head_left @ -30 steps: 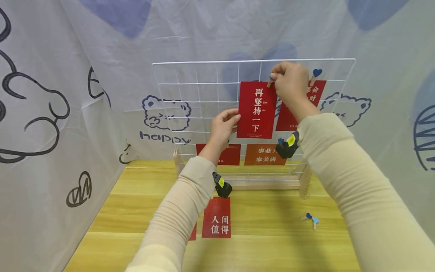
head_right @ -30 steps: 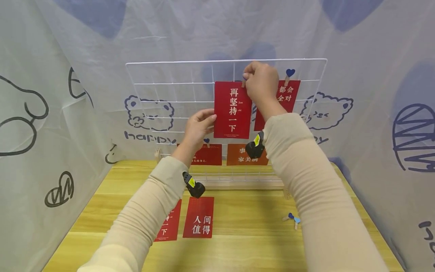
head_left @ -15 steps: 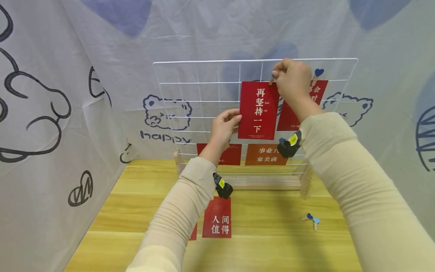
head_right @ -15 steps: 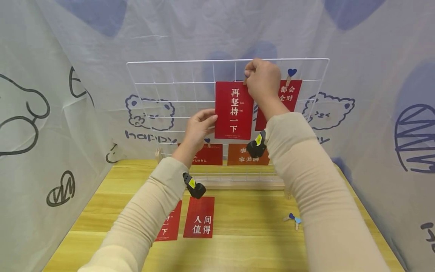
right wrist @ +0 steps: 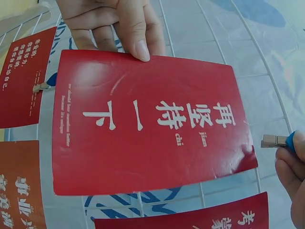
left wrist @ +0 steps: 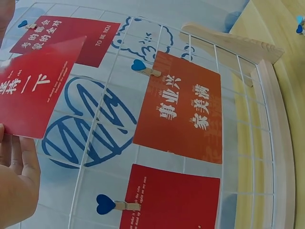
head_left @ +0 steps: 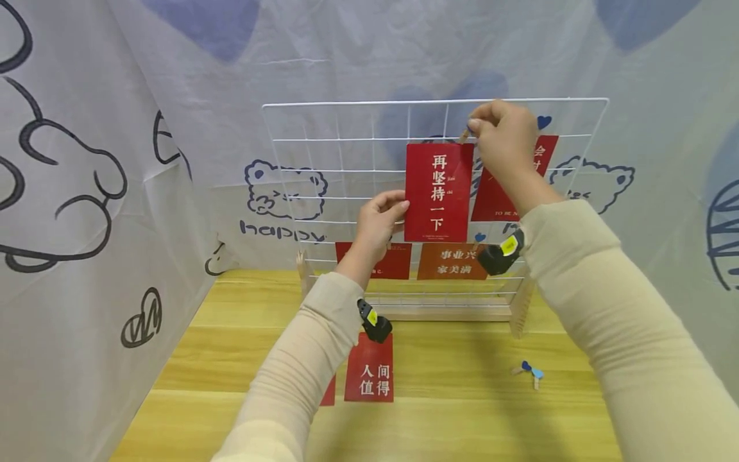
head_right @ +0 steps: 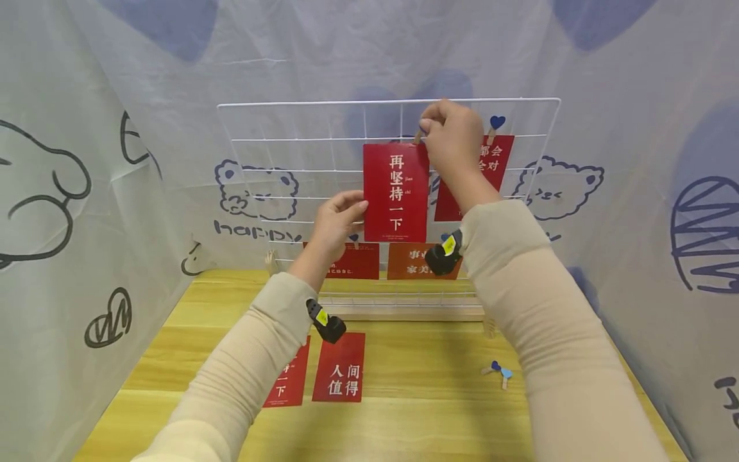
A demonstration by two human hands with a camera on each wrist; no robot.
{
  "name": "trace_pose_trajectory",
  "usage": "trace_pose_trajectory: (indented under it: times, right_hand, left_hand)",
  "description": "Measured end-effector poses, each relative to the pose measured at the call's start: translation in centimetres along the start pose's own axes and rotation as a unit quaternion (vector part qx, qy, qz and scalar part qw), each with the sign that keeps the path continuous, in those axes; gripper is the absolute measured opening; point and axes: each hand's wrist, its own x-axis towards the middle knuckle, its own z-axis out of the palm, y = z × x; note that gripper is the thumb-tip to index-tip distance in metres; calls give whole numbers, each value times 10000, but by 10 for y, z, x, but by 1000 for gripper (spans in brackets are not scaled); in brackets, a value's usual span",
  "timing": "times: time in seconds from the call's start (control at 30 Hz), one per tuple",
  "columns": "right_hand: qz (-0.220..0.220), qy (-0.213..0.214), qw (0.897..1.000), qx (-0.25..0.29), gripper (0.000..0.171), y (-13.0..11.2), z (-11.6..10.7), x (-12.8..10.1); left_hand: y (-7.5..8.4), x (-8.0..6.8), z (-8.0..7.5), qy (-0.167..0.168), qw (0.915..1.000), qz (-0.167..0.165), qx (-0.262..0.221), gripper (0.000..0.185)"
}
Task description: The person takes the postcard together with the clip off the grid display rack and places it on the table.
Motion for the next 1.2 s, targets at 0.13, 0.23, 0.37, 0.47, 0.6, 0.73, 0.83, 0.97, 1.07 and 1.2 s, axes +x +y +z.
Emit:
trace_pose_trajectory:
  times: [0.13, 0.23, 0.37, 0.47, 0.6, 0.73, 0.83, 0.97, 1.07, 1.2]
  right_hand:
    - [273, -88, 9974, 656, 21, 3, -8, -9]
    - [377, -106, 9951, 906, 21, 17, -7, -10]
    - [400, -93, 9922, 1181, 25, 43, -3, -13]
    - [450, -80, 9894, 1375, 28, 49, -6, -22]
    - [643, -178, 9856, 1553, 29, 14, -27, -58]
    - [877, -354, 9763, 1945, 29, 6, -37, -81]
    - [998, -437, 9709, 2132, 30, 29, -33, -84]
    - [1115, -491, 9746, 1878, 30, 17, -42, -107]
    - [1077, -578, 9798, 1585, 29, -8, -55, -133]
    - [1157, -730, 9780, 1576, 28, -23, -67, -157]
  left_hand:
    - [-3, -2, -3, -15, 10000, -16, 62, 24]
    - [-7, -5, -6, -42, 10000, -56, 41, 25]
    - [-12, -11, -8, -92, 9998, -150, 20, 25]
    - [-14, -15, -9, -101, 9998, -190, -21, 25]
    - [-20, -22, -9, -75, 9996, -264, -26, 26]
    - [-28, -29, -10, -23, 9993, -374, -68, 26]
    - [-33, -34, -11, 17, 9990, -430, -144, 26]
    - [-40, -40, -15, 86, 9986, -456, -264, 26]
    - [-45, -43, -18, 131, 9982, -453, -381, 25]
    - [-54, -49, -21, 123, 9970, -509, -567, 24]
